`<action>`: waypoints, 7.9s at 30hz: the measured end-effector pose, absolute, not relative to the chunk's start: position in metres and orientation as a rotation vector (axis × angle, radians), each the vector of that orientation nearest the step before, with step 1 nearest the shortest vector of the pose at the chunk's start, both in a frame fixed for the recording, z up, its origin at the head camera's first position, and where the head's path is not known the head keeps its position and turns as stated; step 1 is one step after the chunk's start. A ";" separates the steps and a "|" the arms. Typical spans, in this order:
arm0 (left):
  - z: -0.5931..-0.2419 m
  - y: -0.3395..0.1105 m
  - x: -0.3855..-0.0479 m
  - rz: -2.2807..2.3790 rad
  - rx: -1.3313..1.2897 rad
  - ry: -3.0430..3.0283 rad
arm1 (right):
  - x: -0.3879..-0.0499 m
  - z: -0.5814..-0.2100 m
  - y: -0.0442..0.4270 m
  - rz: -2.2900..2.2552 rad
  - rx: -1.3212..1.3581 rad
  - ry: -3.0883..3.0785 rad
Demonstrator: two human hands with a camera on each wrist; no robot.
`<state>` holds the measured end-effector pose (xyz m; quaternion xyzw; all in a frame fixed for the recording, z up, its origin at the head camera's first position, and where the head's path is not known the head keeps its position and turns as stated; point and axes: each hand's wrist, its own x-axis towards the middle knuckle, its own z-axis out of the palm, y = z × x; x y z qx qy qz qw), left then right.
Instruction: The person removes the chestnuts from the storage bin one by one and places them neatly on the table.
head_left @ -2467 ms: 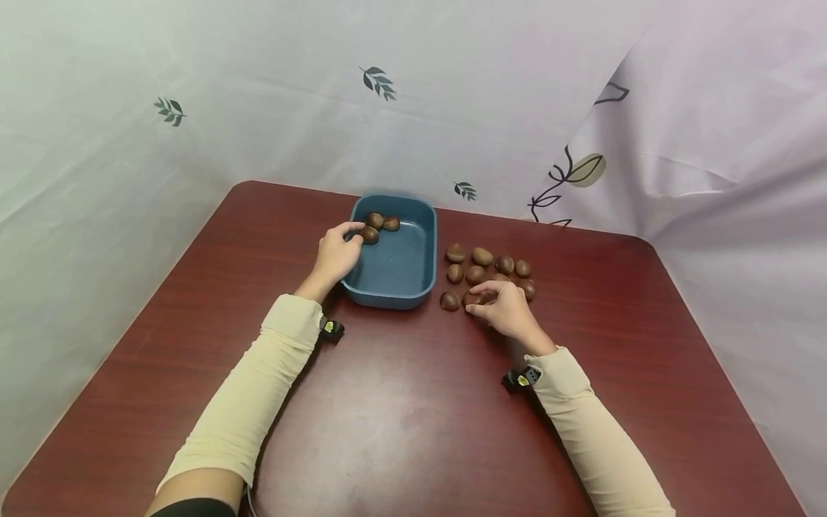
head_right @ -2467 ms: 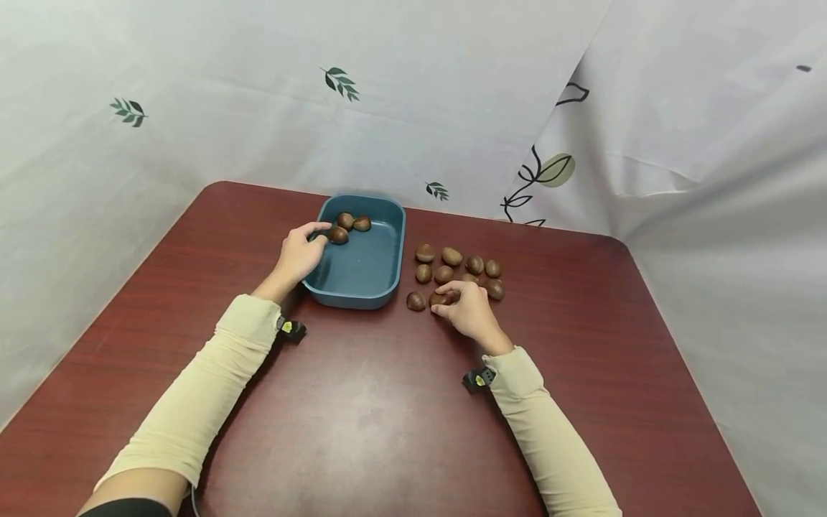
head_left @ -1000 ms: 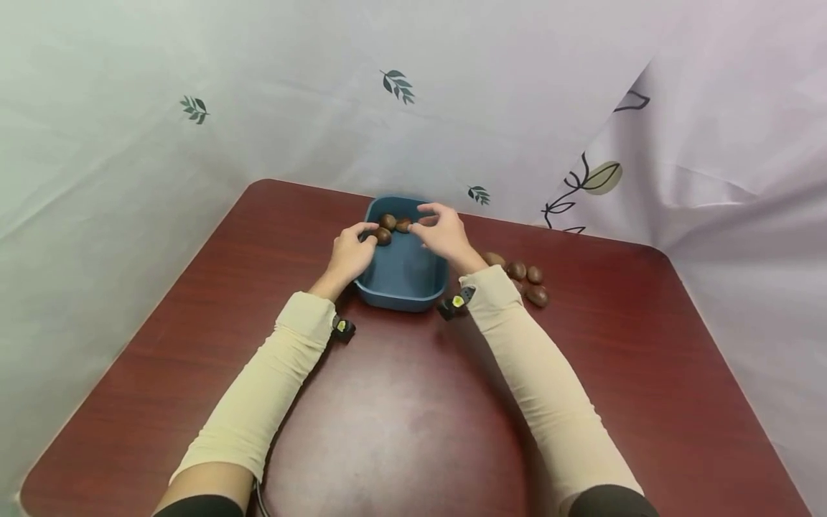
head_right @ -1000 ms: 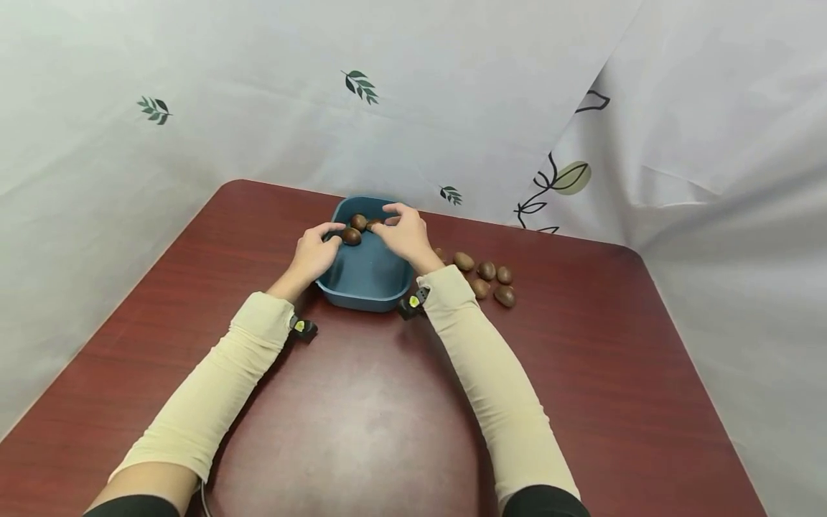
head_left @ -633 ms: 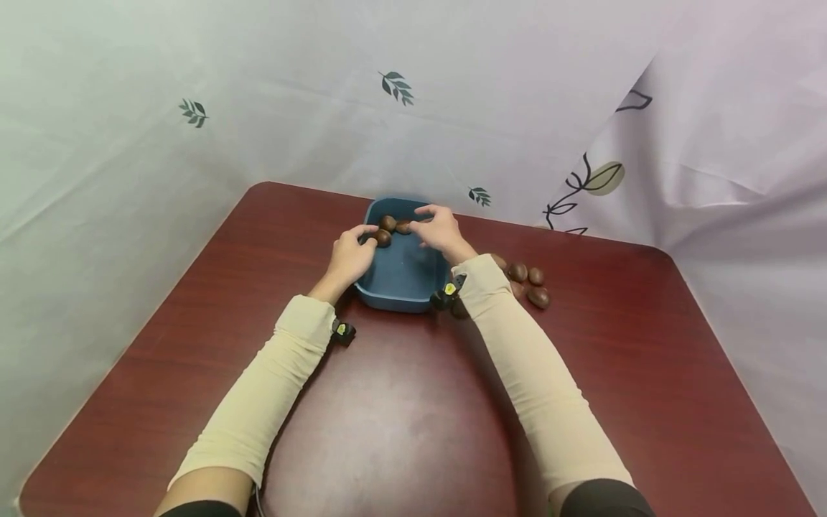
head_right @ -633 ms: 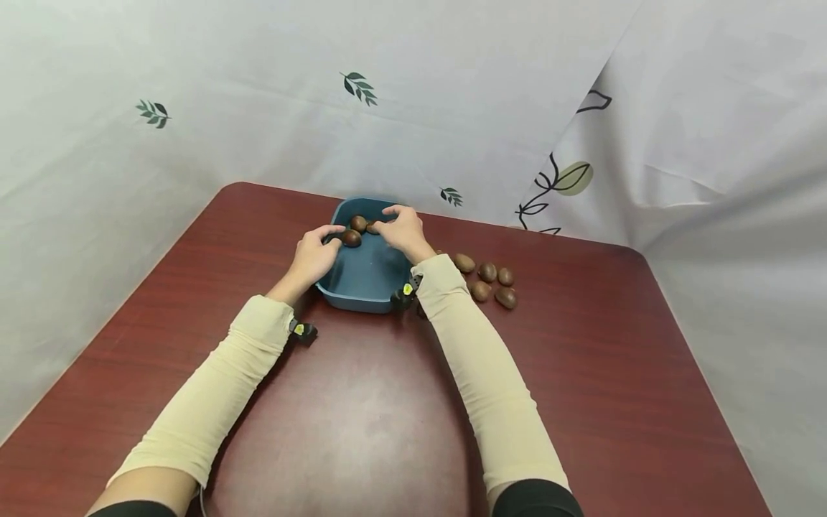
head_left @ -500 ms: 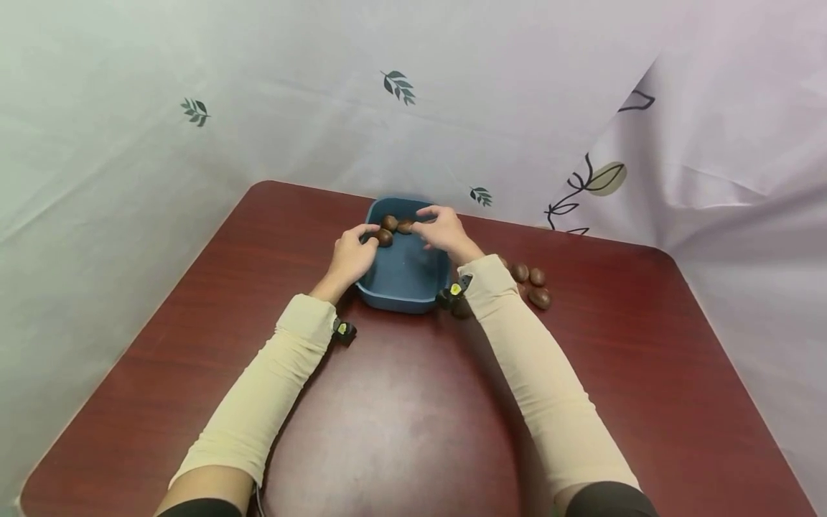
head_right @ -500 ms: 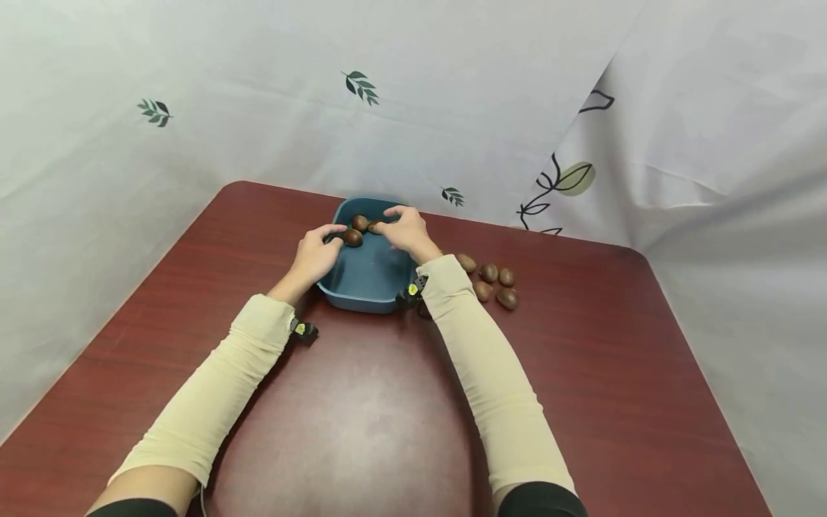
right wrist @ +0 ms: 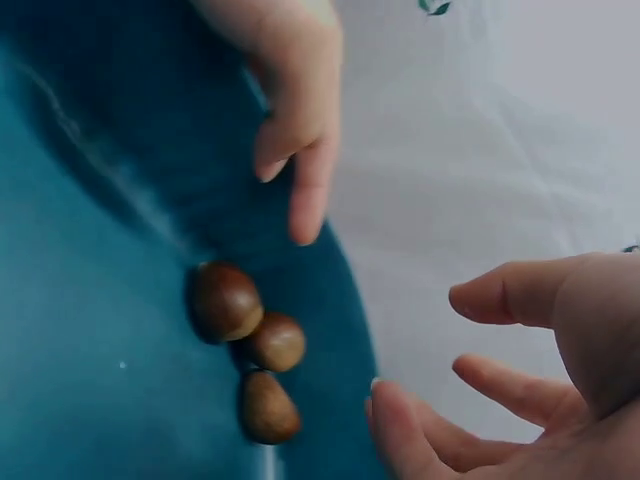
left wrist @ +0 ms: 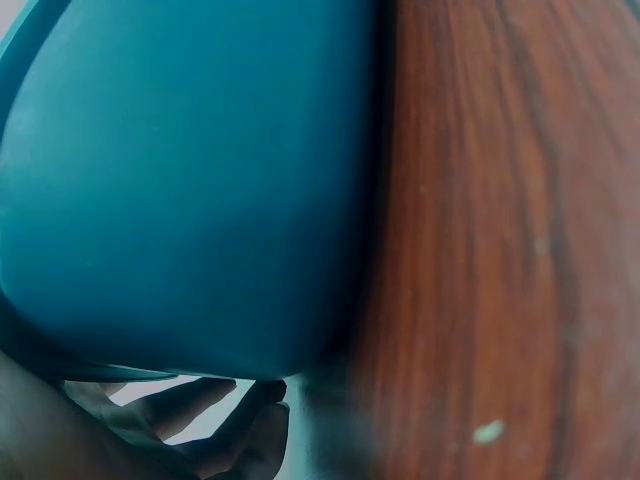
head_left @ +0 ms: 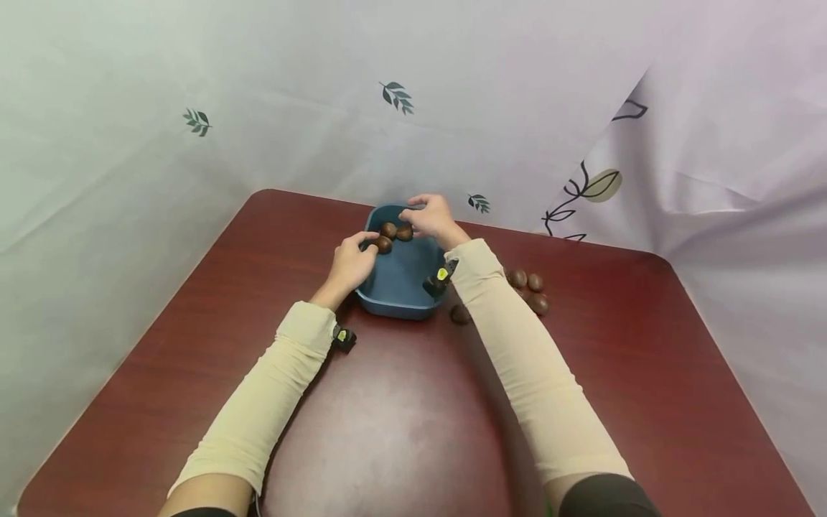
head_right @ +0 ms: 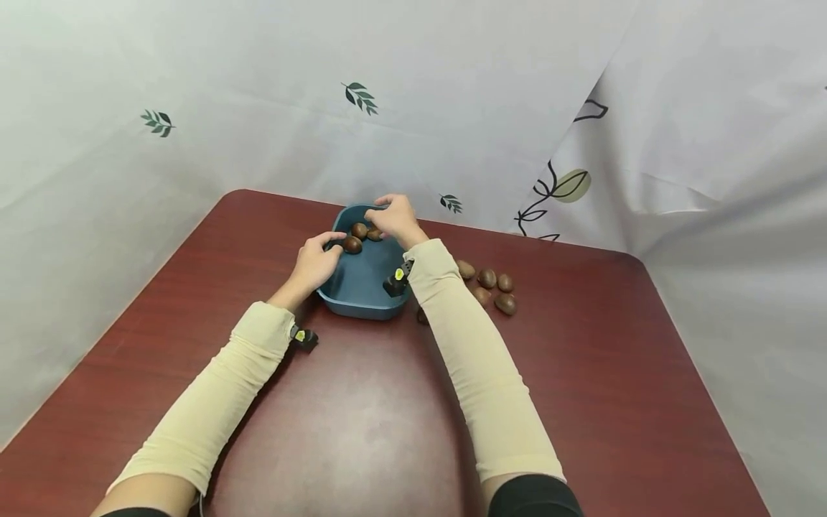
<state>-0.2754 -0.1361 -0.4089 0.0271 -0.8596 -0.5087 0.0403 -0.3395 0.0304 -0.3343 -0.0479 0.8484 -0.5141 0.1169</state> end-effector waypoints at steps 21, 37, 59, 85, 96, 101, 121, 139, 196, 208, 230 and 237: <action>-0.409 -0.138 -0.276 -1.529 0.082 -2.631 | -0.354 -0.386 0.015 -1.021 -0.262 2.771; -0.411 -0.136 -0.276 -1.548 0.061 -2.616 | -0.354 -0.394 0.019 -1.033 -0.248 2.782; -0.415 -0.138 -0.280 -1.577 0.067 -2.625 | -0.338 -0.361 0.033 -1.515 -0.250 2.556; -0.410 -0.149 -0.287 -1.542 0.085 -2.639 | -0.257 -0.331 0.122 -1.326 -0.496 2.712; -0.410 -0.147 -0.286 -1.561 0.071 -2.653 | -0.228 -0.358 0.175 -1.259 -0.417 2.748; -0.409 -0.148 -0.285 -1.556 0.061 -2.652 | -0.222 -0.368 0.191 -1.186 -0.365 2.795; -0.409 -0.149 -0.285 -1.574 0.067 -2.647 | -0.216 -0.393 0.210 -1.029 -0.266 2.840; -0.408 -0.147 -0.285 -1.579 0.069 -2.644 | -0.217 -0.399 0.213 -0.845 -0.348 2.975; -0.410 -0.148 -0.286 -1.573 0.056 -2.638 | -0.347 -0.335 0.021 -1.118 -0.412 2.605; -0.411 -0.144 -0.286 -1.575 0.044 -2.628 | -0.358 -0.358 0.017 -1.254 -0.303 2.441; -0.411 -0.148 -0.282 -1.562 0.059 -2.635 | -0.372 -0.394 -0.013 -1.054 -0.528 2.556; -0.411 -0.147 -0.285 -1.553 0.049 -2.632 | -0.373 -0.394 -0.013 -1.087 -0.522 2.567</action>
